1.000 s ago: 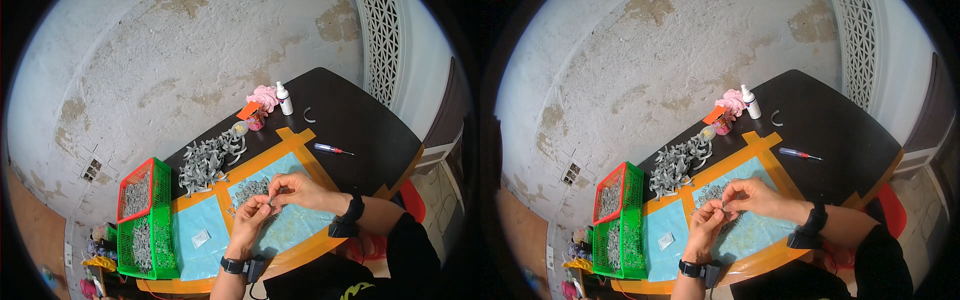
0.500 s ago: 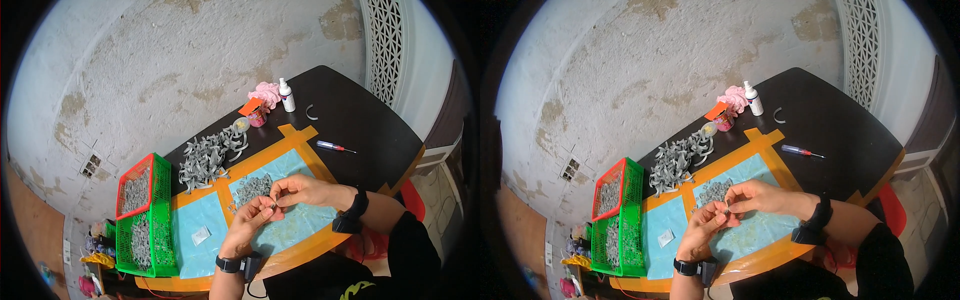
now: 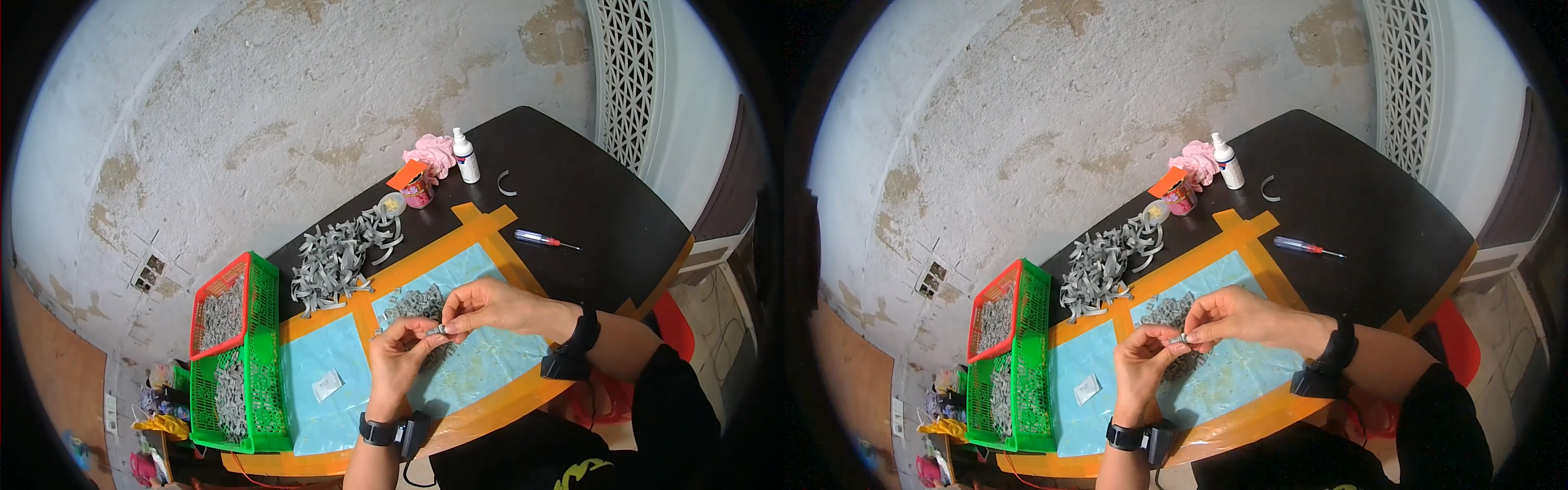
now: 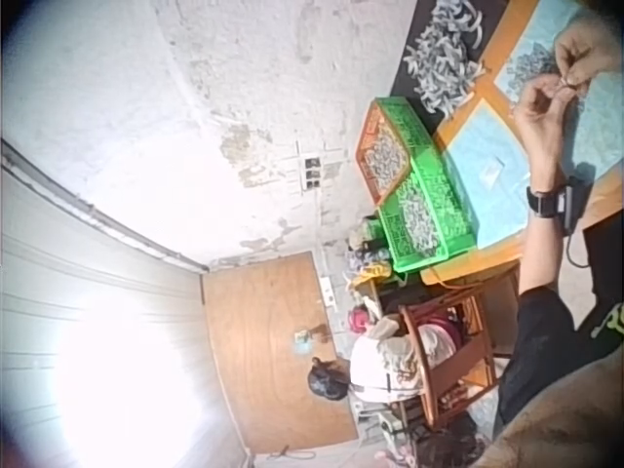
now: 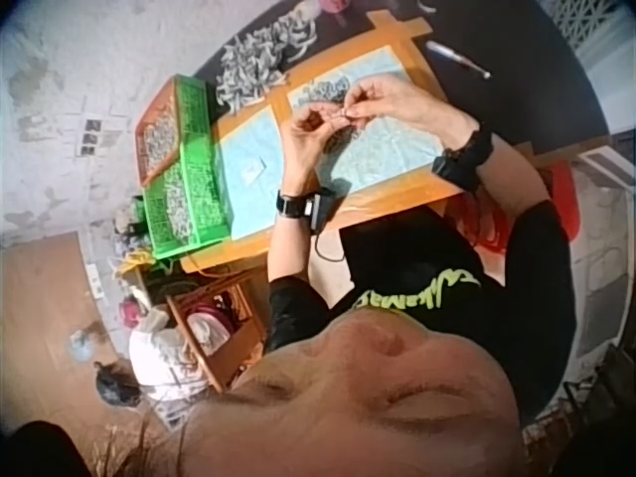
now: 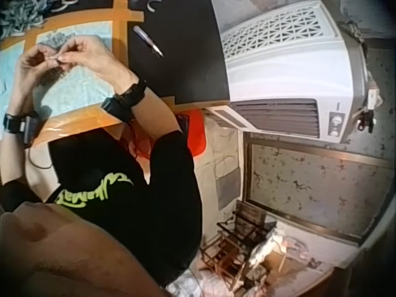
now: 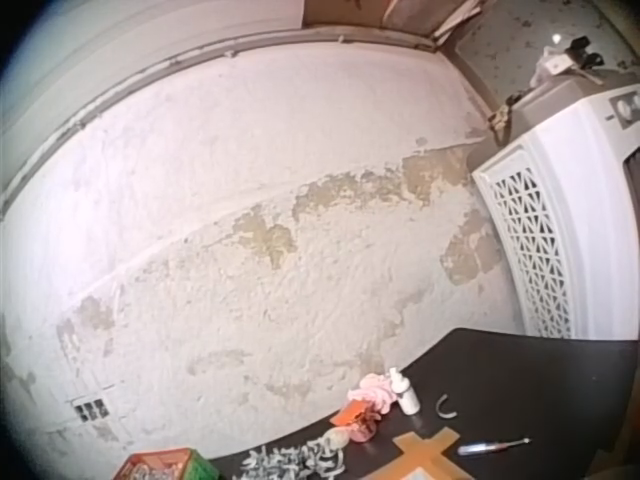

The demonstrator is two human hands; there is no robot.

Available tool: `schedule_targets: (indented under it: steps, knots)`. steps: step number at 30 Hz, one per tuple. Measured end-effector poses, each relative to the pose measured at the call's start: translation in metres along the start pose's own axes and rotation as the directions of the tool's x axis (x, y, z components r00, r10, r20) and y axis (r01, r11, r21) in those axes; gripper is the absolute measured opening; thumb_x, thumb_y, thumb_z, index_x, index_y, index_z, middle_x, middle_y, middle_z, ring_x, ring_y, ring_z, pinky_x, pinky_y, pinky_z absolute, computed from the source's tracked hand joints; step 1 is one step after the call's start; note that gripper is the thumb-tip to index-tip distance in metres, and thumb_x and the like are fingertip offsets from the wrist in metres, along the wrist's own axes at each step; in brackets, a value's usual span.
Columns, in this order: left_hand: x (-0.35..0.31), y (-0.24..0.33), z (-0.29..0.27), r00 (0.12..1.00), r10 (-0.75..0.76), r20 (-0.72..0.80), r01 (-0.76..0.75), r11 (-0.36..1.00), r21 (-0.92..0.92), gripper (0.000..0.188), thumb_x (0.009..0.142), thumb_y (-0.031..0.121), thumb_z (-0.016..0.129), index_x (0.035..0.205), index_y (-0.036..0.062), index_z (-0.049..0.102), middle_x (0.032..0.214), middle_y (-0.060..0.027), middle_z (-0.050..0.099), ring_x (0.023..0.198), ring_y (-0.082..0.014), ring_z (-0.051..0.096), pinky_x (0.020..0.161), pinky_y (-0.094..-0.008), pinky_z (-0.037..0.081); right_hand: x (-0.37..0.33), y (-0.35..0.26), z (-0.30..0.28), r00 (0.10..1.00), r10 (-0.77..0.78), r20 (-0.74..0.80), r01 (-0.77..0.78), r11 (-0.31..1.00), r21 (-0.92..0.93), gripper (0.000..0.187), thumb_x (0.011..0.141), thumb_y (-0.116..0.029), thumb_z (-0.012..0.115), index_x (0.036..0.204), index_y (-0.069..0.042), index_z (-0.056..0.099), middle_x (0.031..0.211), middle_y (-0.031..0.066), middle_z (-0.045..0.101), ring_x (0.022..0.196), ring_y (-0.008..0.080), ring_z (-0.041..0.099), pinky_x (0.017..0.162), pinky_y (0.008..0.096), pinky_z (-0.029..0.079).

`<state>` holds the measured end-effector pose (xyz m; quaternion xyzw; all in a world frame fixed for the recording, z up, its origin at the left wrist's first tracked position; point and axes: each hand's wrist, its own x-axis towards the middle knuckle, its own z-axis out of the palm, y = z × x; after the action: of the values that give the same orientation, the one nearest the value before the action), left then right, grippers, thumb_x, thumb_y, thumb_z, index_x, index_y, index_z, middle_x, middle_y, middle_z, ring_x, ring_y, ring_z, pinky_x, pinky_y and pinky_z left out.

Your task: Peeling small adhesive backings and applying them to grey shoe components at a workshop table.

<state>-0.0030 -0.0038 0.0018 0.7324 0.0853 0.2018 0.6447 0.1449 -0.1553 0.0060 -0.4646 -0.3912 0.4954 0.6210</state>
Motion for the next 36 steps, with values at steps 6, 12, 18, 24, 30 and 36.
schedule_targets:
  steps: [6,12,18,24,30,36]
  knots:
    - [-0.001,0.01,0.006,0.999,0.022,-0.033,-0.02,0.997,0.077,0.017,0.073,0.001,0.077,0.089,0.0012,0.07,0.083,-0.0046,0.068,0.075,-0.0102,0.062,0.07,-0.0235,0.05,-0.001,-0.002,0.001,0.998,0.027,-0.048,-0.025,0.999,0.022,0.016,0.087,-0.009,0.065,0.097,0.001,0.057,0.087,0.0061,0.064,0.081,0.0114,0.062,0.076,0.0245,0.049]
    - [0.0,0.01,0.007,0.996,0.089,-0.025,-0.08,0.965,0.25,0.018,0.07,0.004,0.079,0.086,0.0053,0.073,0.078,-0.0034,0.068,0.071,-0.0115,0.061,0.068,-0.0259,0.049,0.003,0.007,0.0,0.999,-0.004,-0.041,0.006,0.998,0.06,0.019,0.086,-0.007,0.066,0.099,0.001,0.055,0.088,0.0069,0.063,0.081,0.0117,0.062,0.075,0.0243,0.049]
    - [0.0,0.012,0.006,0.997,0.08,0.004,-0.079,0.971,0.226,0.018,0.072,0.002,0.077,0.09,0.0051,0.073,0.08,-0.0043,0.068,0.074,-0.0131,0.062,0.071,-0.0261,0.049,0.002,0.007,0.001,0.996,-0.054,-0.065,0.059,0.995,0.074,0.02,0.086,-0.004,0.063,0.1,0.0,0.049,0.09,0.0083,0.061,0.078,0.0124,0.06,0.072,0.0252,0.049]
    - [0.001,0.012,0.004,0.989,0.147,0.001,-0.142,0.953,0.268,0.02,0.072,-0.004,0.075,0.09,0.0041,0.074,0.094,-0.0055,0.065,0.093,-0.0162,0.058,0.083,-0.0288,0.045,0.001,0.008,0.001,0.995,-0.08,-0.066,0.085,0.993,0.078,0.021,0.086,-0.003,0.061,0.101,-0.001,0.046,0.09,0.0097,0.061,0.078,0.013,0.059,0.072,0.0259,0.048]
    - [0.002,0.012,0.005,0.975,0.209,-0.073,-0.177,0.933,0.315,0.022,0.068,-0.003,0.077,0.088,0.0065,0.075,0.09,-0.0012,0.058,0.088,-0.0144,0.055,0.079,-0.0272,0.044,0.001,0.005,0.005,0.994,-0.083,-0.075,0.091,0.991,0.102,0.021,0.087,-0.002,0.061,0.102,-0.001,0.046,0.091,0.0105,0.061,0.08,0.0133,0.059,0.073,0.0265,0.048]
    - [0.002,0.009,0.004,0.953,0.297,-0.061,-0.242,0.867,0.436,0.023,0.068,-0.002,0.077,0.09,0.007,0.075,0.082,0.0002,0.059,0.082,-0.0132,0.055,0.074,-0.0255,0.045,0.0,0.005,0.006,0.993,-0.079,-0.086,0.09,0.987,0.136,0.024,0.085,-0.003,0.064,0.101,-0.001,0.045,0.09,0.0104,0.061,0.079,0.013,0.059,0.071,0.026,0.048]
